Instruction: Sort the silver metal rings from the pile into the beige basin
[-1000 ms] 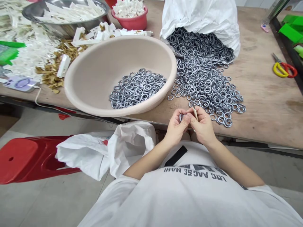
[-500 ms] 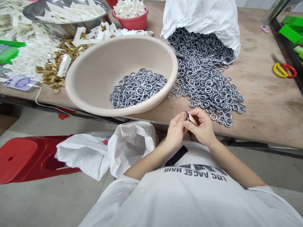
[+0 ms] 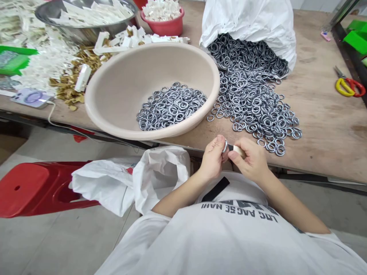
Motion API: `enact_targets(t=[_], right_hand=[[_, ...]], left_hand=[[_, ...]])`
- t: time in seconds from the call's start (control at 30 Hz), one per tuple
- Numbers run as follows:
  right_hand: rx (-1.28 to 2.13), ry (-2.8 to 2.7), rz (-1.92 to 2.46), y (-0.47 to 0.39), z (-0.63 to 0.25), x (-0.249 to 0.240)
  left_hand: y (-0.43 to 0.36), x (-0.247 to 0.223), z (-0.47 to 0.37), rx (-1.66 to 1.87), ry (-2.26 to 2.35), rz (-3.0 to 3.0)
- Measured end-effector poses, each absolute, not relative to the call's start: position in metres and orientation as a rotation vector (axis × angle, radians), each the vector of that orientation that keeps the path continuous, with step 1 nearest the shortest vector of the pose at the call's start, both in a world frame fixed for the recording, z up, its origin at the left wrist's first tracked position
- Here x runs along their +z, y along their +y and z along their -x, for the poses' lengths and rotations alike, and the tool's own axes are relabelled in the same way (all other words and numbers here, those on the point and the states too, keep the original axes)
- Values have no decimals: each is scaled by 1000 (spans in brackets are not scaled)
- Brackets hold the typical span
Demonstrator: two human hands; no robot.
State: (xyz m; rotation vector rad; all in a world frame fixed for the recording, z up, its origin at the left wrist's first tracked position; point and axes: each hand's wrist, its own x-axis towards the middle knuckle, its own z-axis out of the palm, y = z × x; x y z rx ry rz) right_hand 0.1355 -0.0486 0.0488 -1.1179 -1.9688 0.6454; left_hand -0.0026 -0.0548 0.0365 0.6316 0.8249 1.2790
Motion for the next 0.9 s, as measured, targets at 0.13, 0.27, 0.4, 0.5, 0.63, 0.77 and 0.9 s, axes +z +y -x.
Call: enact_targets(t=[0.13, 0.27, 0.4, 0.5, 0.63, 0.77, 0.9], right_hand=[[477, -2115, 1130, -56, -133, 49], [513, -2135, 1142, -55, -130, 50], [624, -2117, 1146, -50, -133, 49], [689, -1949, 1226, -44, -140, 46], [699, -1771, 1251, -31, -143, 44], [551, -2021, 1431, 4, -123, 44], [315, -2373, 1570, 44, -90, 44]], left_hand=[[-54, 38, 3, 1278, 832, -614], [-55, 37, 3, 1262, 851, -600], [-59, 37, 4, 1257, 838, -618], [-61, 39, 4, 1256, 758, -686], [-59, 41, 9, 1279, 751, -656], [-54, 34, 22, 1343, 846, -599], [-56, 29, 32, 1356, 917, -570]])
